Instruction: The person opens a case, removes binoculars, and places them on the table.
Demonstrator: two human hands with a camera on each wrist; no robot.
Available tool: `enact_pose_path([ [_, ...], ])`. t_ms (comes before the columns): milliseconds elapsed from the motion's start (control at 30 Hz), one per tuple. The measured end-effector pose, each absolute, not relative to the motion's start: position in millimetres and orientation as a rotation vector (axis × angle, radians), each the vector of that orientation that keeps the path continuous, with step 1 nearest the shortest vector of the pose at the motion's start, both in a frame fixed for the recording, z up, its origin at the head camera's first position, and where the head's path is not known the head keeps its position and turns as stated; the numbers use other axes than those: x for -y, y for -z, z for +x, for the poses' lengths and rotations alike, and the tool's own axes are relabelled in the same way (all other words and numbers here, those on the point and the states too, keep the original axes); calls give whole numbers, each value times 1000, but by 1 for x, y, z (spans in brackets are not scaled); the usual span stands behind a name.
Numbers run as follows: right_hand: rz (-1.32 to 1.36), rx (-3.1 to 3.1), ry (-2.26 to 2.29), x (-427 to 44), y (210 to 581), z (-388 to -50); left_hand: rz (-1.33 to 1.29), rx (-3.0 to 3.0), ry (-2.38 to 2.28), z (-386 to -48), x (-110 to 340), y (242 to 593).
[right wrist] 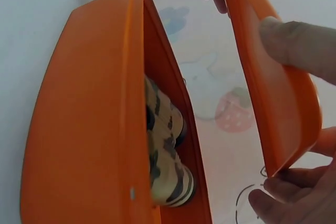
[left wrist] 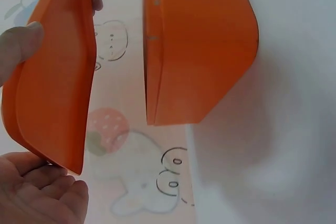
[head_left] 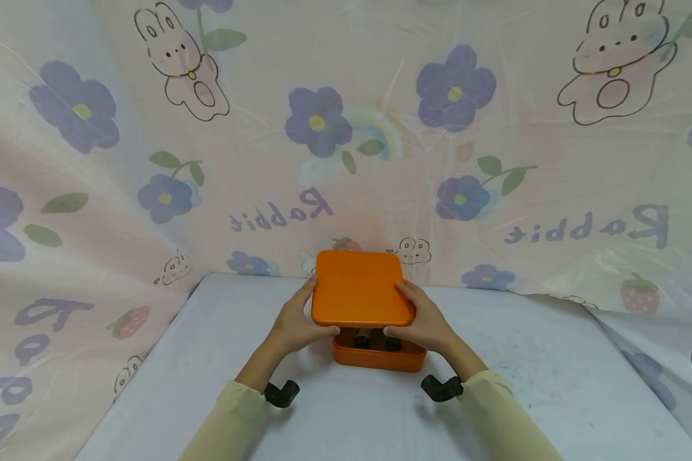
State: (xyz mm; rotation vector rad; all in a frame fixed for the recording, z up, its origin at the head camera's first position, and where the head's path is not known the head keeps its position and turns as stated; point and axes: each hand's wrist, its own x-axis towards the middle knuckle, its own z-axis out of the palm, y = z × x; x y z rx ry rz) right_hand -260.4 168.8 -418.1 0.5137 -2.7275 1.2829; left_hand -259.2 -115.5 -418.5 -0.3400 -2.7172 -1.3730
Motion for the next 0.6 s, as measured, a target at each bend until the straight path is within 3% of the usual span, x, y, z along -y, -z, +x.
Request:
enact_pose_path([
  [600, 590, 2695, -1355, -142, 413, -266, -329, 2715, 1362, -249, 146, 414],
])
